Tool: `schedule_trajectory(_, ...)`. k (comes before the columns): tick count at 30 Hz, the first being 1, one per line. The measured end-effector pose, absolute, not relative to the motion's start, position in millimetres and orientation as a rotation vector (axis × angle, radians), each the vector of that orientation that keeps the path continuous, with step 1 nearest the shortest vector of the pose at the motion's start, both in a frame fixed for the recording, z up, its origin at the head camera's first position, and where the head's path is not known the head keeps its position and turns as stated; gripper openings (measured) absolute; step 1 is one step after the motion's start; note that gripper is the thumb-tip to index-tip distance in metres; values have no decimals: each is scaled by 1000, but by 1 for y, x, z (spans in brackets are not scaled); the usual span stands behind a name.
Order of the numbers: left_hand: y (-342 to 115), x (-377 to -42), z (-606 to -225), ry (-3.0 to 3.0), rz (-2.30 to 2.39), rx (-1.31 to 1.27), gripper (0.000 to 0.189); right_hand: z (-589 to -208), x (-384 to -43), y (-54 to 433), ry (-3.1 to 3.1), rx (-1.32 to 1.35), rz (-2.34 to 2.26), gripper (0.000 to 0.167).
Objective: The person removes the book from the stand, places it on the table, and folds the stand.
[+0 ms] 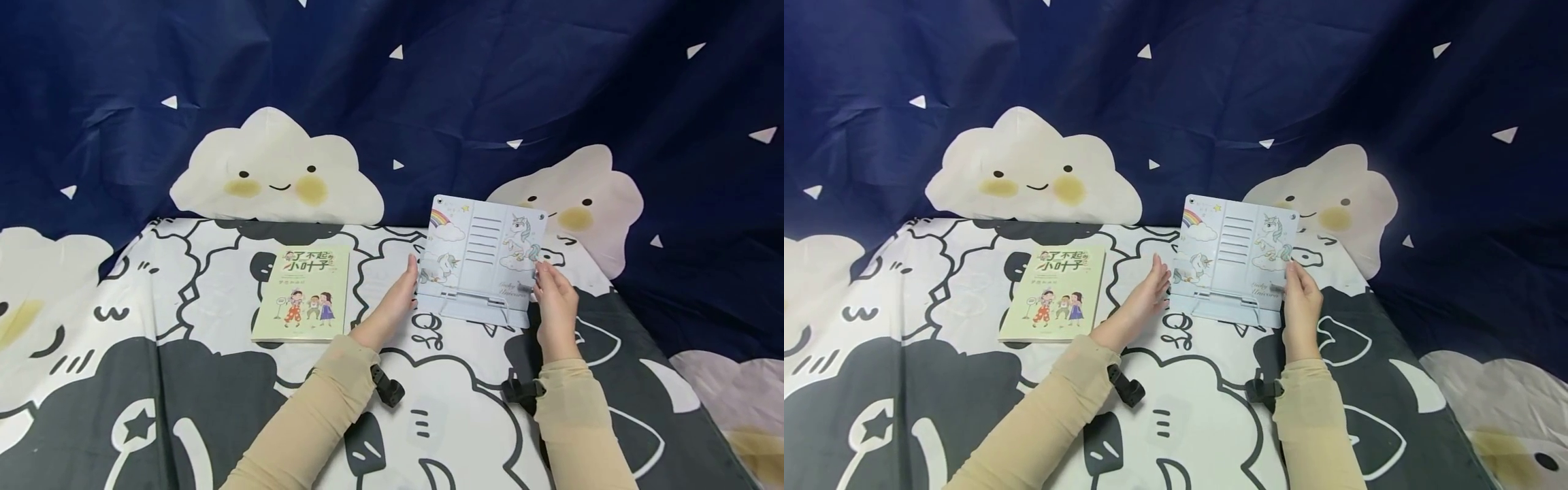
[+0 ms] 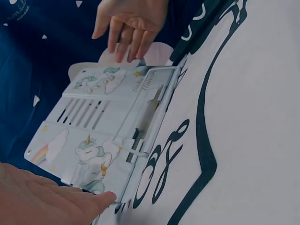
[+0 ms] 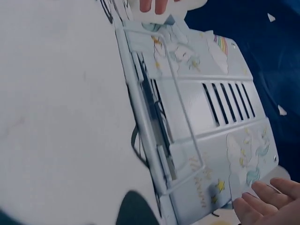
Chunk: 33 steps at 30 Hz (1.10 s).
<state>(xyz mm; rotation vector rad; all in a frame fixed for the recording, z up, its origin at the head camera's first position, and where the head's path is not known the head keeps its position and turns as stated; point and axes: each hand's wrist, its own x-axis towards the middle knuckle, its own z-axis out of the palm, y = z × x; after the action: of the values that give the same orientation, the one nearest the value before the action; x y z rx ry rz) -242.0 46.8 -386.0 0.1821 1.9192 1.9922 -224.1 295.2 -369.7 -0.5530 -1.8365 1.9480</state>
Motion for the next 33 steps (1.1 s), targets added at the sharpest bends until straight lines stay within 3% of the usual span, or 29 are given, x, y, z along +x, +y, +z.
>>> schedule_trajectory(33, 59, -246, -394, 1903, 1956, 134, 92, -382, -223, 317, -1895, -716, 2172, 74)
